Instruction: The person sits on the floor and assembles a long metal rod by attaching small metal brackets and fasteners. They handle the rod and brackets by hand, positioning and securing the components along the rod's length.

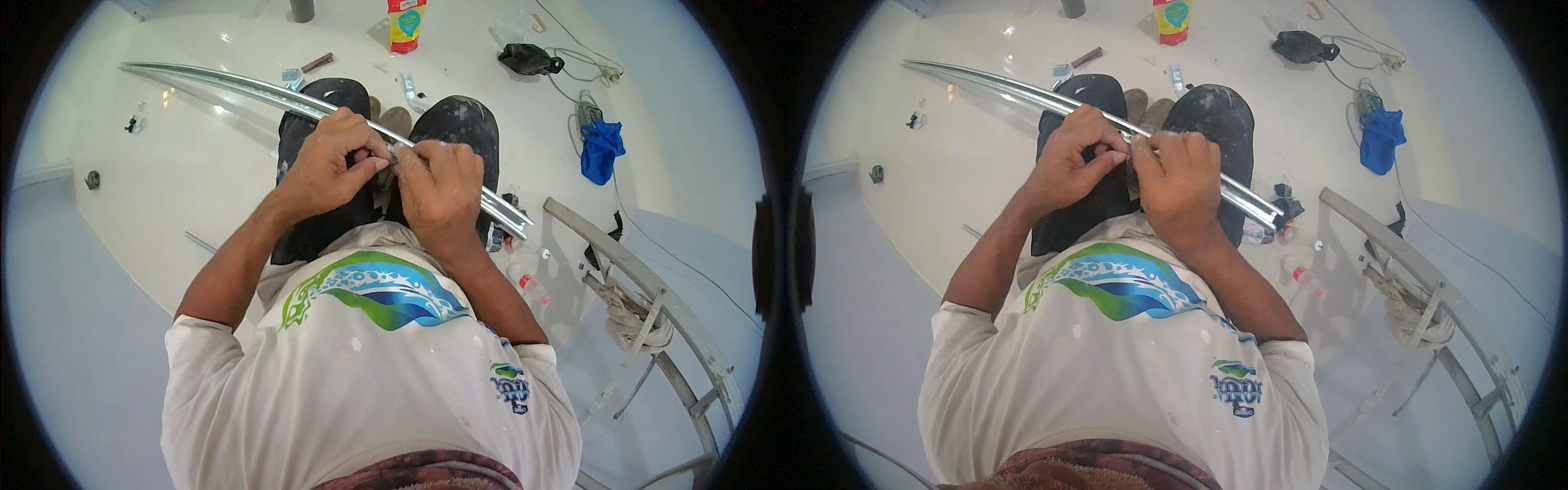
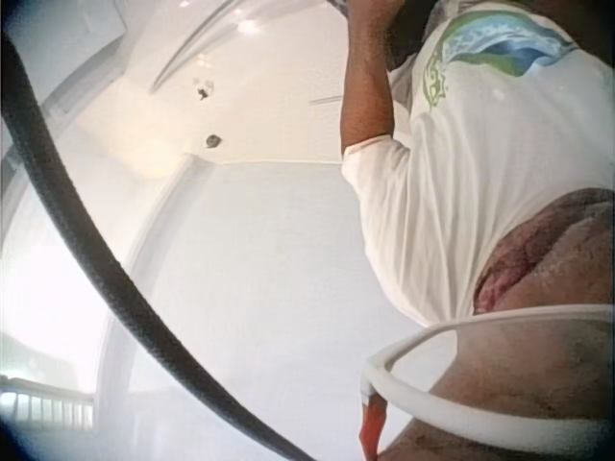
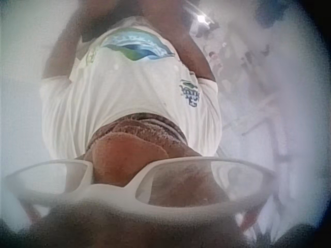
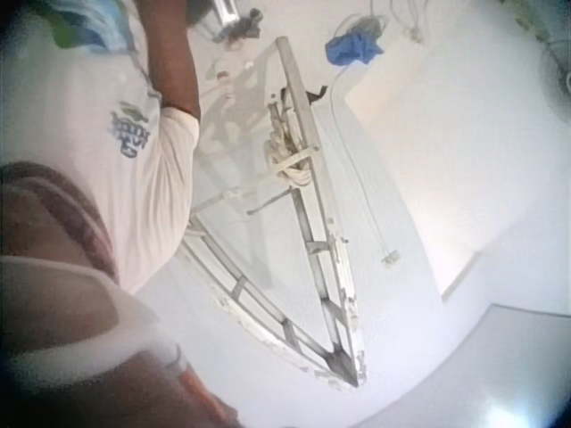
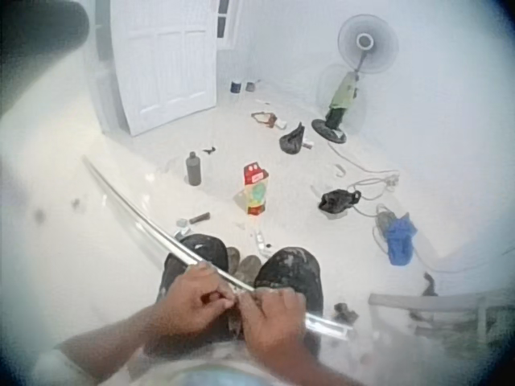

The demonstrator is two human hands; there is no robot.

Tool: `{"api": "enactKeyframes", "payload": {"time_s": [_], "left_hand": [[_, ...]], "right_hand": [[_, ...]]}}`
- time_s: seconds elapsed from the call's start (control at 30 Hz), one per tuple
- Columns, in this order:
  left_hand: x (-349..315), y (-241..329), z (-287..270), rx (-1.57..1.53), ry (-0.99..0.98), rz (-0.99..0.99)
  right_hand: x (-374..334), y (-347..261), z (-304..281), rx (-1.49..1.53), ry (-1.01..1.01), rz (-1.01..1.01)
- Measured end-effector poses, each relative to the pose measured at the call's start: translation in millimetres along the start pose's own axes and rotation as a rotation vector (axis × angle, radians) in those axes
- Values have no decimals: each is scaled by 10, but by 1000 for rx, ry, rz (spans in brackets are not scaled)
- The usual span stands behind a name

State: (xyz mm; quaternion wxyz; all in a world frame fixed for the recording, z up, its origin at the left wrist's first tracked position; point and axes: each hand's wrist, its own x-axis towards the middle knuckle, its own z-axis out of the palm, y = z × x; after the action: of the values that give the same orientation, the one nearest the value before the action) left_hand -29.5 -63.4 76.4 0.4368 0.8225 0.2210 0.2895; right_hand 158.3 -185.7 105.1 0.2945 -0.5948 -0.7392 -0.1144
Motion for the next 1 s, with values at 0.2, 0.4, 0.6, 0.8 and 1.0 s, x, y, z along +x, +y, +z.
{"api": "enactKeyframes", "payload": {"time_s": [0.2,0.4,0.6,0.8,1.0], "left_hand": [[39,-205,-146,75,171,194],[286,-396,138,538,-45,230],[409,-432,221,530,-47,244],[490,-360,155,513,-127,176],[503,-377,158,517,-154,152]], "right_hand": [[-19,102,76,-30,-10,-96],[-17,244,75,-52,22,-191],[-57,415,34,14,7,-234],[-109,512,-168,76,-90,-260],[-93,591,-559,152,-178,-198]]}}
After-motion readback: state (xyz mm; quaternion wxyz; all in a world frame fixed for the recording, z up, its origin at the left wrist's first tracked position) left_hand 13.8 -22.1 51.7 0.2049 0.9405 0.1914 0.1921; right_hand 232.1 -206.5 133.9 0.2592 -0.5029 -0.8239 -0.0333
